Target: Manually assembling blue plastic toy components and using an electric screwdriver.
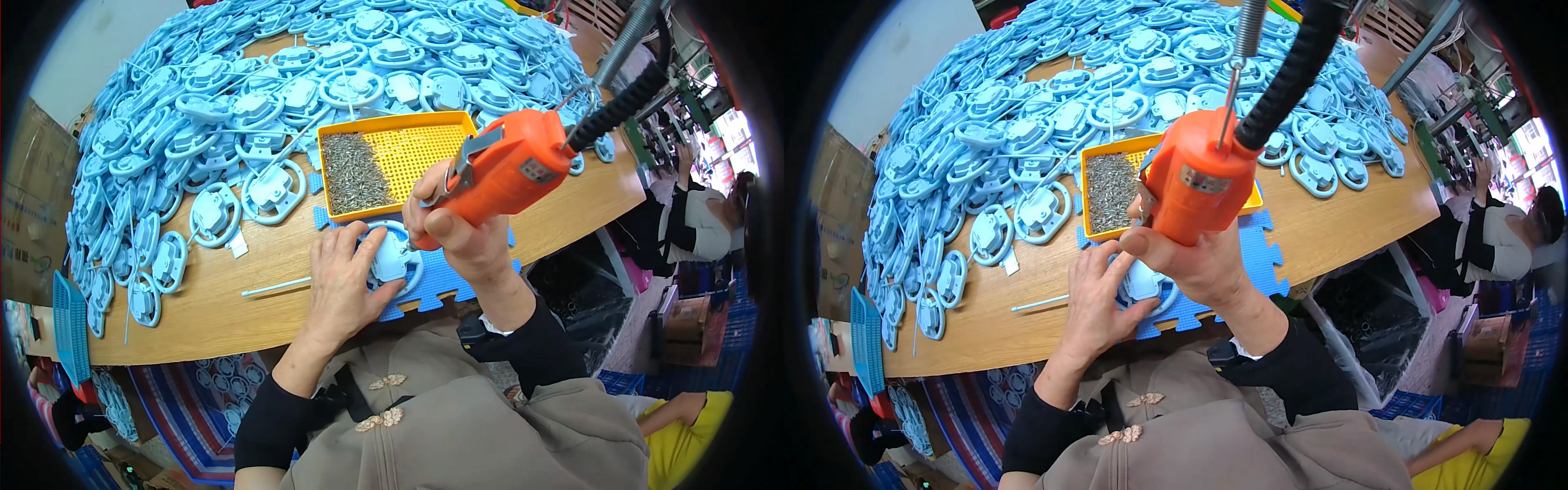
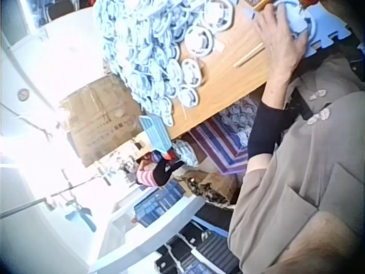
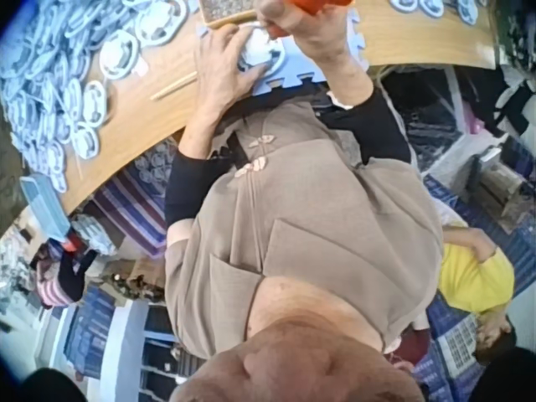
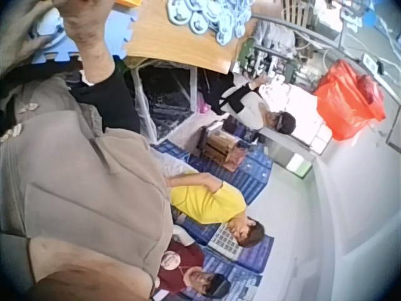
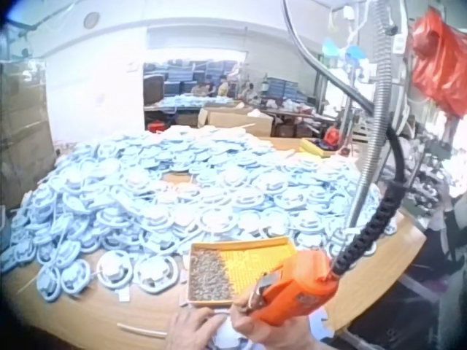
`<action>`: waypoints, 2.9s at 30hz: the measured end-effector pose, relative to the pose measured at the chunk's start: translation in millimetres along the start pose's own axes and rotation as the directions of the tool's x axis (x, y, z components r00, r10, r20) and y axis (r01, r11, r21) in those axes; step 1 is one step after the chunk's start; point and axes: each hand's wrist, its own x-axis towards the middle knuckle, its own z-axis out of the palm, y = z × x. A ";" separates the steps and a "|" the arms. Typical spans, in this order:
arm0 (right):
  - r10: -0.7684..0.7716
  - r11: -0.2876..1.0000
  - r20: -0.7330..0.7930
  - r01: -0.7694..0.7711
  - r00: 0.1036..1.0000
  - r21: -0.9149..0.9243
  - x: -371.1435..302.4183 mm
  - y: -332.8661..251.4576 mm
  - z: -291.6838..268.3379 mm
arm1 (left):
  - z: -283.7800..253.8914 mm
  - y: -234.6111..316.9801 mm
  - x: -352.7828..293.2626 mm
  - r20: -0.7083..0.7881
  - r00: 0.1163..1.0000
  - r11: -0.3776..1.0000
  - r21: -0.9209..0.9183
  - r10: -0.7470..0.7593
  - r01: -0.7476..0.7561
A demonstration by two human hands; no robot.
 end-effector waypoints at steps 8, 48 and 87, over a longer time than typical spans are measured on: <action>0.032 0.999 -0.035 -0.033 0.999 -0.010 -0.8 7.2 14.7 | -2.6 -7.0 1.7 0.012 1.000 1.000 -0.015 -0.025 0.025; -0.116 0.993 -0.093 0.119 0.989 0.026 78.3 30.2 -64.2 | -78.3 3.8 16.2 0.323 0.944 0.979 0.160 0.065 -0.123; -0.153 0.970 -0.083 0.166 0.985 0.180 63.0 -7.2 -41.5 | -1.4 -46.3 94.0 -0.136 0.955 0.962 0.107 0.264 -0.251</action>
